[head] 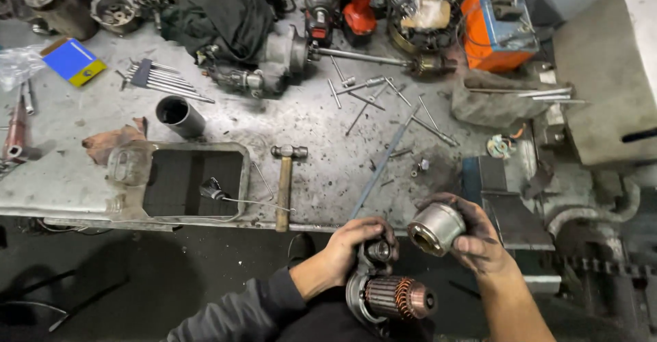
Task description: The person disassembles a starter motor on a workbench, using a screwdriver to remove screws from the housing and a hammer to tap components. They separate the motor casing to reveal the internal copper windings and armature, then use a screwdriver to adjust internal parts.
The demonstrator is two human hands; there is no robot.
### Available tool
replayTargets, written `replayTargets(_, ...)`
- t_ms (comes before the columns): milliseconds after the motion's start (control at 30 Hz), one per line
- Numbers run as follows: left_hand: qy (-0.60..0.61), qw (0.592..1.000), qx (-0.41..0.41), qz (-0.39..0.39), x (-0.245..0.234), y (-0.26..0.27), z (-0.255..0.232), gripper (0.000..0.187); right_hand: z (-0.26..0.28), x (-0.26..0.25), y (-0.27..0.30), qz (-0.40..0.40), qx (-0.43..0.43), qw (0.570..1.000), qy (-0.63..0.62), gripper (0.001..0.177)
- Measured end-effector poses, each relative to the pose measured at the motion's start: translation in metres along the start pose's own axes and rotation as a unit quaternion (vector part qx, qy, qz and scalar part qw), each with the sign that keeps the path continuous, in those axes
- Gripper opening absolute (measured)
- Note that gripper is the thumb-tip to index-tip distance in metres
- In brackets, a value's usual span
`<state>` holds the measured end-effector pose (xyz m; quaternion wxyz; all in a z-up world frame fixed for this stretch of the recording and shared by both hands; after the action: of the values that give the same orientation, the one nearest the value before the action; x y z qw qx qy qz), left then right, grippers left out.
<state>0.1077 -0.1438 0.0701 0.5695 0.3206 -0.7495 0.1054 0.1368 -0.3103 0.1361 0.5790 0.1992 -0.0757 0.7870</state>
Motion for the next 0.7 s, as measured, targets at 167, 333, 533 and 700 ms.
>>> replayTargets(167, -0.014, 1.000, -0.004, 0.008, 0.009, -0.003, 0.006, 0.022, -0.015, -0.008, 0.016, -0.023, 0.026, 0.998, -0.044, 0.092)
replayTargets(333, -0.005, 1.000, -0.001, -0.005, 0.008, -0.003, 0.011, 0.021, -0.015, -0.006, 0.020, -0.002, 0.036, 0.998, -0.054, 0.089)
replayTargets(533, 0.018, 1.000, 0.000, 0.004, 0.004, -0.001, 0.017, 0.026, 0.005, 0.007, 0.015, -0.020, 0.060, 0.982, 0.177, 0.085)
replayTargets(700, -0.010, 0.999, 0.000, -0.052, -0.020, -0.002, 0.025, 0.026, 0.046, 0.070, 0.004, 0.125, -0.125, 0.886, 0.430, 0.069)
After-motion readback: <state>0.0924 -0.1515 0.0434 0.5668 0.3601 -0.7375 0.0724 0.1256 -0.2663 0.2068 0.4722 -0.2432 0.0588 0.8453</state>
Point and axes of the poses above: each hand's wrist, its own y-axis away from the middle knuckle, its own x-axis out of the palm, z = x × y, the point moved 9 cm from there along -y, towards the middle knuckle
